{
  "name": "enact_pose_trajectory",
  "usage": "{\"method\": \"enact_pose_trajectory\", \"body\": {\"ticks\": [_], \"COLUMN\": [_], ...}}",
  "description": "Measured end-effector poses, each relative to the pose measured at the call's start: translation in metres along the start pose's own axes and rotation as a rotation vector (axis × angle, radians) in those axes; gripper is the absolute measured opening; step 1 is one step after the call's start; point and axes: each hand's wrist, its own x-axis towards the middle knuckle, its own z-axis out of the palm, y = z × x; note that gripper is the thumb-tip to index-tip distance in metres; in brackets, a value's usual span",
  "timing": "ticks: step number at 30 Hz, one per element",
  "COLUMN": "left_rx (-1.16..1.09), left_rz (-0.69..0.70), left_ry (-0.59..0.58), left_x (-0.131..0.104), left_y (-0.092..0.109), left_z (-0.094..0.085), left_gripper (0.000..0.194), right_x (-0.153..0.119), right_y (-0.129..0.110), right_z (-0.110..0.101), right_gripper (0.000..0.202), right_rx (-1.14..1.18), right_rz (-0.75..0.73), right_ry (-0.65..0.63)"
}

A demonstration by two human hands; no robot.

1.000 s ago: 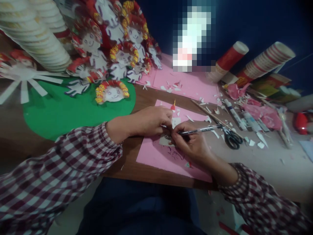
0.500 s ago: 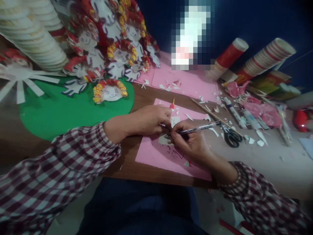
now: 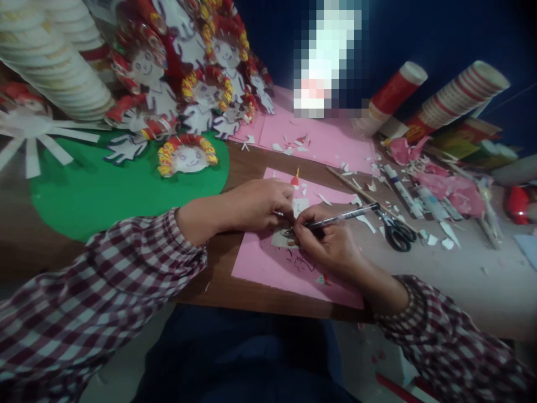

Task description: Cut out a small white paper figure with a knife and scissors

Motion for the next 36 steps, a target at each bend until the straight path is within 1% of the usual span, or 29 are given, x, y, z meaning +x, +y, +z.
{"method": "enact_pose_trajectory", "body": {"ticks": [5,9,11,13,17,19,21,24,27,31,36], "left_rx": [-0.002,-0.006,-0.029,-0.050,-0.056,-0.060,-0.060,-0.042,-0.038,-0.056,-0.059], "left_rz": [-0.001,-0.002,0.003,0.013,0.011,-0.004,-0.021,-0.036,-0.044,-0.039,-0.041], "left_ry": [0.005,0.014,0.012,0.006,0.007,0.004,-0.011,-0.035,-0.035,-0.024,-0.077], "left_x": [0.000,0.000,0.000,-0.001,-0.002,-0.002,-0.002,-0.003,-0.003,-0.002,0.000], "left_y": [-0.001,0.001,0.002,0.003,0.003,0.002,0.003,0.005,0.007,0.011,0.016], "left_z": [0.001,-0.001,-0.002,-0.003,-0.002,-0.002,-0.003,-0.005,-0.006,-0.009,-0.016], "left_gripper": [0.012,0.013,0.018,0.022,0.017,0.017,0.017,0.019,0.022,0.021,0.030], "right_x": [0.000,0.000,-0.001,-0.001,0.002,0.006,0.009,0.011,0.010,0.007,0.006], "right_y": [0.000,0.000,0.000,0.001,0.002,0.002,0.001,0.000,-0.002,-0.002,0.000], "right_z": [0.000,-0.001,-0.002,-0.004,-0.007,-0.010,-0.013,-0.017,-0.018,-0.016,-0.012], "right_gripper": [0.008,0.009,0.011,0.012,0.015,0.016,0.018,0.017,0.014,0.003,0.008], "right_rx": [0.021,0.065,0.175,0.356,0.685,0.782,0.831,0.824,0.746,0.507,0.228], "right_rz": [0.012,0.041,0.112,0.204,0.315,0.351,0.375,0.370,0.295,0.145,0.045], "right_ry": [-0.004,0.026,0.051,0.078,0.109,0.131,0.160,0.171,0.142,0.138,0.089]}}
